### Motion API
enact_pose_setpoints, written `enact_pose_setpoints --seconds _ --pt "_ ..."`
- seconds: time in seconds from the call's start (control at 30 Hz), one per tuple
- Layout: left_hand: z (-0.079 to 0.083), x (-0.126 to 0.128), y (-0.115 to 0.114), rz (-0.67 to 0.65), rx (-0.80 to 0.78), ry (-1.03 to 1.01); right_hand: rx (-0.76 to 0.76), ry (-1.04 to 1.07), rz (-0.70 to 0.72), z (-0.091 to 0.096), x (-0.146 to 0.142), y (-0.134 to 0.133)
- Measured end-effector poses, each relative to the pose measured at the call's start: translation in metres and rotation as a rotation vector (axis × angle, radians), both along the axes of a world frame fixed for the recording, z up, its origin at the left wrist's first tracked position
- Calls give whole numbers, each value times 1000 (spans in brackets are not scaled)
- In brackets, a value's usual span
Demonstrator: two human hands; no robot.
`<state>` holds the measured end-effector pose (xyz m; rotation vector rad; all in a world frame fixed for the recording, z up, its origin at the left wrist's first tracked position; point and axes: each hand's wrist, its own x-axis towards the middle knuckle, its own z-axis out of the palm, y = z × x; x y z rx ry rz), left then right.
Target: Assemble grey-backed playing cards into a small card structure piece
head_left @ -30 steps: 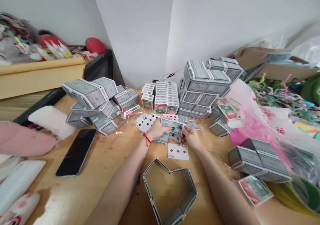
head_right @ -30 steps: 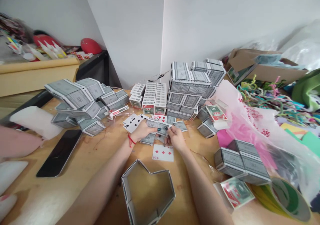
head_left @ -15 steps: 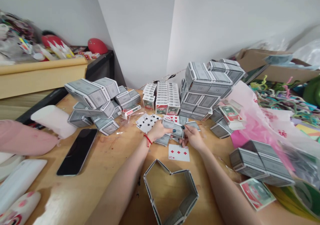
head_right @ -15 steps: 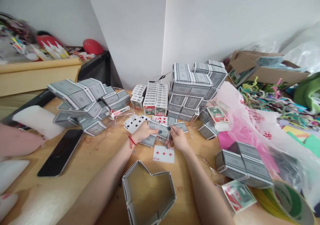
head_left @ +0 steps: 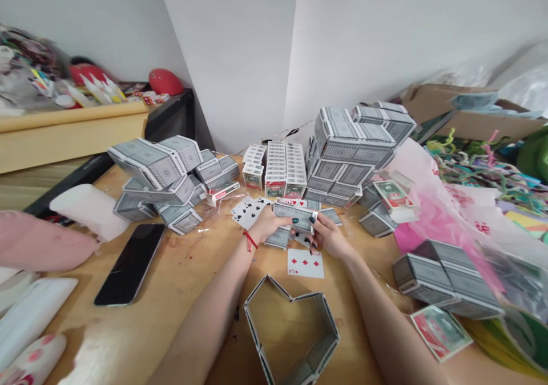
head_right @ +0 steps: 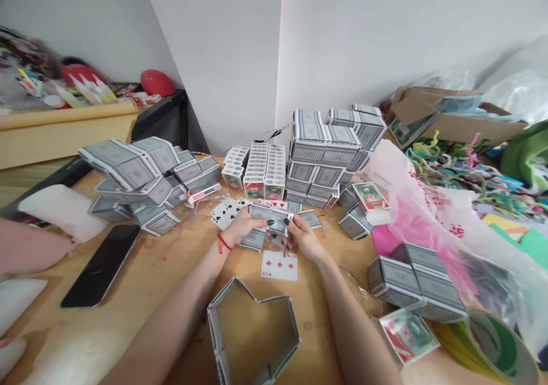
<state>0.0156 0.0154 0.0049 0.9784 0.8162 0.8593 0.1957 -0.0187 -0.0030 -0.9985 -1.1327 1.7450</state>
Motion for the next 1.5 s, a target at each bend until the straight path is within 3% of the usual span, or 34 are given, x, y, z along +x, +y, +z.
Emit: enact_pose_setpoints --seconds 0.13,0.3,0.4,0.57,0.7,0.9,1.07,1.3,1.4,1.5 --pt "-1 0 1 -1 -25 37 60 -93 18 -6 1 1" --pt "-5 3 2 44 42 93 98 -248 -117 -10 -5 2" --pt "-7 2 2 59 90 110 71 -223 -155 -9 -5 2" --pt "-6 -2 4 39 84 73 13 -11 107 -4 6 2" --pt "-5 -3 5 75 140 87 27 -5 168 -2 9 1" --pt "-5 1 2 60 127 121 -22 -230 58 -5 1 4" --pt "-6 1 4 104 210 225 -29 -400 -47 -9 -7 5" --pt "-5 2 6 123 250 247 117 -670 -308 -10 -19 -5" --pt "-4 0 6 72 191 200 171 -610 -293 -7 -17 -8" --pt "-1 -5 7 -106 134 83 137 -411 -167 -5 -10 -7"
